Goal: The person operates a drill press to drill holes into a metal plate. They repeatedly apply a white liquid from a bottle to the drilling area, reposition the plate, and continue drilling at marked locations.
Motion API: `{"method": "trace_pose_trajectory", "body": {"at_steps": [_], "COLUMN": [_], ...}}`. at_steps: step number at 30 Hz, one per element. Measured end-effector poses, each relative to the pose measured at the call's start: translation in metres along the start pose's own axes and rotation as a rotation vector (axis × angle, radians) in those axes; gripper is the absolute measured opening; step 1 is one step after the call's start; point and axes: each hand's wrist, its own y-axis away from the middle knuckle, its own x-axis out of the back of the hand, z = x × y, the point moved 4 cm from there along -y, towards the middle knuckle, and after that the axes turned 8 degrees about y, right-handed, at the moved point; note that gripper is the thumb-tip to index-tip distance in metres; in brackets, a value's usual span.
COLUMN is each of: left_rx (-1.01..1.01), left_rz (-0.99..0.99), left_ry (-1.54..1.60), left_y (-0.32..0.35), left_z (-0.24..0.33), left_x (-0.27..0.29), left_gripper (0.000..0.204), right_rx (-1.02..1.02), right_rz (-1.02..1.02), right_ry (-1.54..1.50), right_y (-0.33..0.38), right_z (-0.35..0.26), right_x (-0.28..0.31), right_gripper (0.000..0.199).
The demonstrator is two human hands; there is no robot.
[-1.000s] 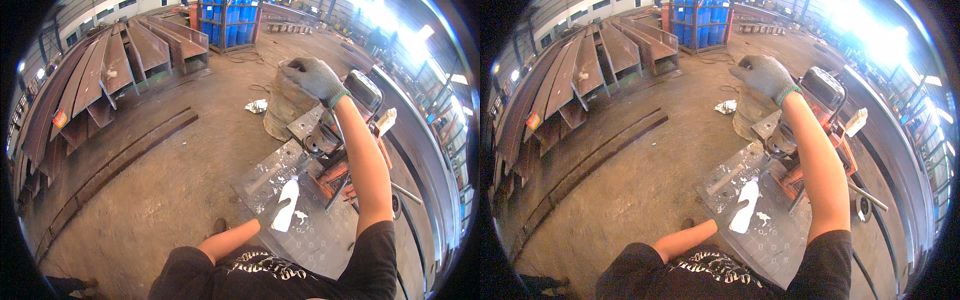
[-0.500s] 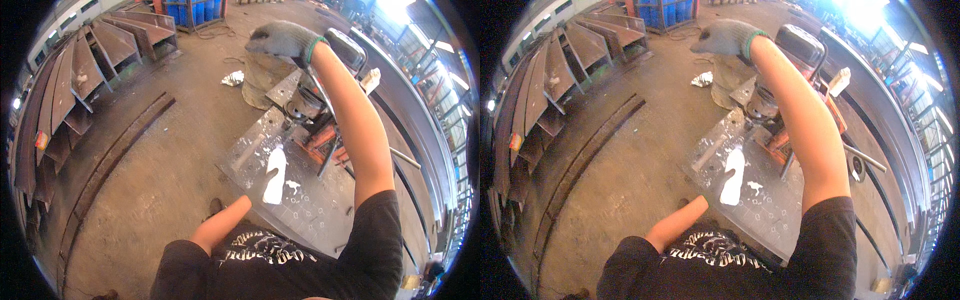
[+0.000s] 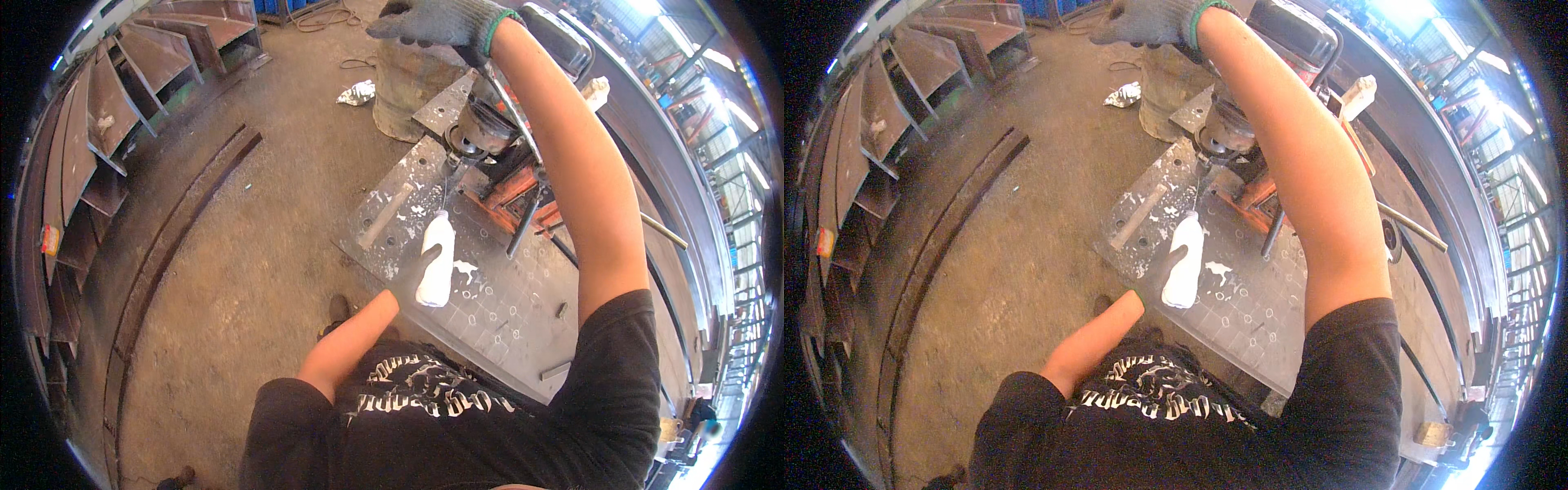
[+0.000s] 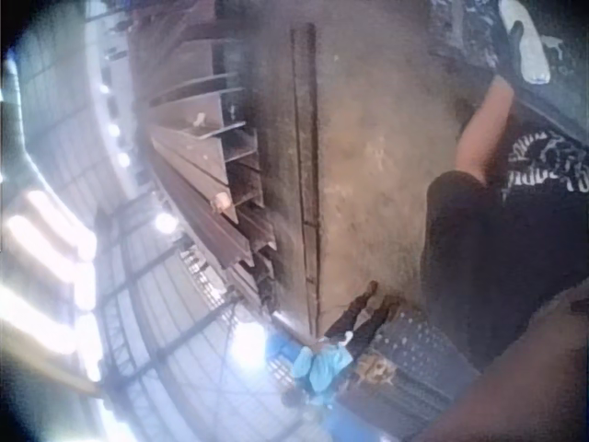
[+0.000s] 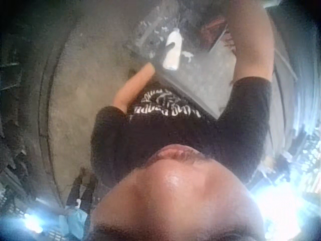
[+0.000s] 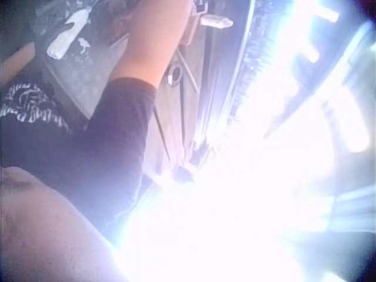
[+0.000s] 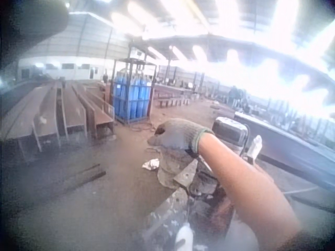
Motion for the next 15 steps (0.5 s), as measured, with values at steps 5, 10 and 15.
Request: {"method": "trace_pose_trajectory", "body": {"at_steps": [5,10,15], "left_rx": [-0.065,-0.053,-0.063], "left_rz": [-0.025,-0.046,-0.016], "left_ry": [0.021,-0.008,-0.028], "left_y": [0.0033,0.005,0.0016], "left_z": [0.004,0.0059,0.0034], "left_x": [-0.0041,-0.0048,-0.0014], "left_gripper": [0.059,0.063,0.067], "right_rx": [0.005,-0.017,-0.047], "right_rz": [0.002,-0.005,-0.002], "right_ry": [0.012,-0.023,0.011], "right_y": [-0.0022,-0.0024,0.0003], "right_z": [-0.0015,0.0021,-0.0062], "right_x": [-0.0009,-0.0051,-0.0009], "right_gripper": [0.063,0.063,0.064]}}
